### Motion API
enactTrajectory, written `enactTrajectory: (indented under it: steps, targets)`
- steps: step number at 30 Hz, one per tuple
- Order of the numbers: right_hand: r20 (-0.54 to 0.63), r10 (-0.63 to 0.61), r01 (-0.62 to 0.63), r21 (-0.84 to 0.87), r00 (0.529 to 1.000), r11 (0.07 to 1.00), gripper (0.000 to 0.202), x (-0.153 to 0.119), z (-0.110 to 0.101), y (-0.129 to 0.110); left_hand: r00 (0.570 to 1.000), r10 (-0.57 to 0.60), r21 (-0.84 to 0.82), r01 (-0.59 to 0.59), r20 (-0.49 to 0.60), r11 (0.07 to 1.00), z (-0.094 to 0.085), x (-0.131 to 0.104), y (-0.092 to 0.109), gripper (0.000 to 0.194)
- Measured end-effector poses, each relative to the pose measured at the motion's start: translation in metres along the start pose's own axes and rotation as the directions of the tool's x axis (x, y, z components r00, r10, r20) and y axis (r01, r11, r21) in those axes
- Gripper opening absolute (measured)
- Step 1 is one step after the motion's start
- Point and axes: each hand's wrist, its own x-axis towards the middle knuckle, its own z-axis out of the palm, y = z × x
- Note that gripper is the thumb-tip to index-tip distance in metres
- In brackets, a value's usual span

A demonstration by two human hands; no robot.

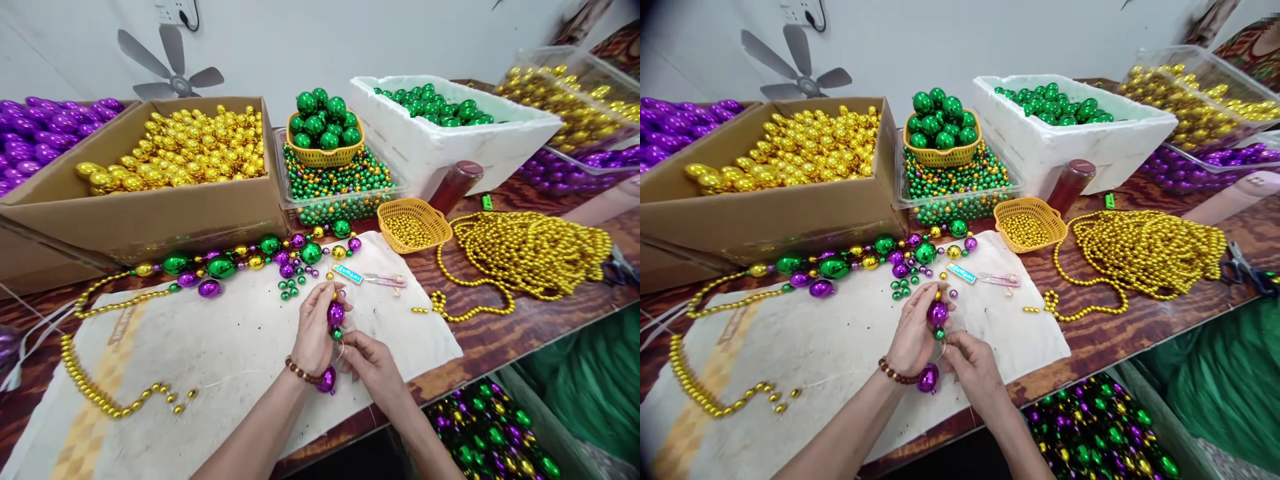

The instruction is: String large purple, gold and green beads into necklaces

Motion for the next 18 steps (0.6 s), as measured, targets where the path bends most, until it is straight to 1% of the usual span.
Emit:
enactTrajectory:
  steps: [2, 3, 6, 8, 10, 11, 12, 14, 16, 18]
  targets:
    - [-0.017, -0.042, 0.041, -0.065, 0.999, 0.997, 0.025, 0.000, -0.006, -0.003, 0.998, -0.034, 0.026, 0.033, 0.044, 0.999, 0.000, 0.006, 0.002, 0.028]
    - [-0.046, -0.070, 0.066, -0.085, 0.996, 0.994, 0.025, 0.000, -0.009, -0.006, 0.996, -0.059, 0.054, 0.056, 0.070, 0.997, -0.001, 0.008, 0.004, 0.028]
    - [-0.185, -0.133, 0.123, -0.063, 0.974, 0.990, 0.024, 0.004, -0.015, -0.016, 0.974, -0.167, 0.208, 0.134, 0.152, 0.969, -0.006, 0.011, 0.014, 0.024]
    - [-0.248, -0.118, 0.129, 0.029, 0.961, 0.991, 0.027, 0.011, -0.016, -0.024, 0.937, -0.273, 0.343, 0.189, 0.217, 0.920, -0.008, 0.010, 0.020, 0.022]
    - [-0.224, -0.072, 0.112, 0.173, 0.972, 0.979, 0.031, 0.019, -0.013, -0.030, 0.890, -0.365, 0.449, 0.218, 0.273, 0.867, -0.009, 0.009, 0.023, 0.022]
    - [-0.200, -0.052, 0.102, 0.248, 0.979, 0.964, 0.032, 0.023, -0.012, -0.032, 0.873, -0.390, 0.483, 0.217, 0.292, 0.848, -0.009, 0.009, 0.024, 0.022]
    - [-0.182, -0.039, 0.096, 0.316, 0.982, 0.944, 0.030, 0.026, -0.009, -0.033, 0.865, -0.398, 0.503, 0.209, 0.305, 0.839, -0.009, 0.008, 0.025, 0.023]
    - [-0.177, -0.025, 0.096, 0.410, 0.984, 0.907, 0.024, 0.030, -0.006, -0.033, 0.867, -0.384, 0.513, 0.183, 0.318, 0.838, -0.011, 0.007, 0.027, 0.023]
    - [-0.195, -0.024, 0.111, 0.451, 0.981, 0.886, 0.018, 0.031, -0.006, -0.031, 0.864, -0.381, 0.529, 0.164, 0.331, 0.832, -0.015, 0.005, 0.030, 0.021]
    - [-0.243, -0.025, 0.141, 0.472, 0.970, 0.871, 0.017, 0.030, -0.009, -0.031, 0.852, -0.412, 0.585, 0.162, 0.323, 0.794, -0.021, 0.002, 0.036, 0.019]
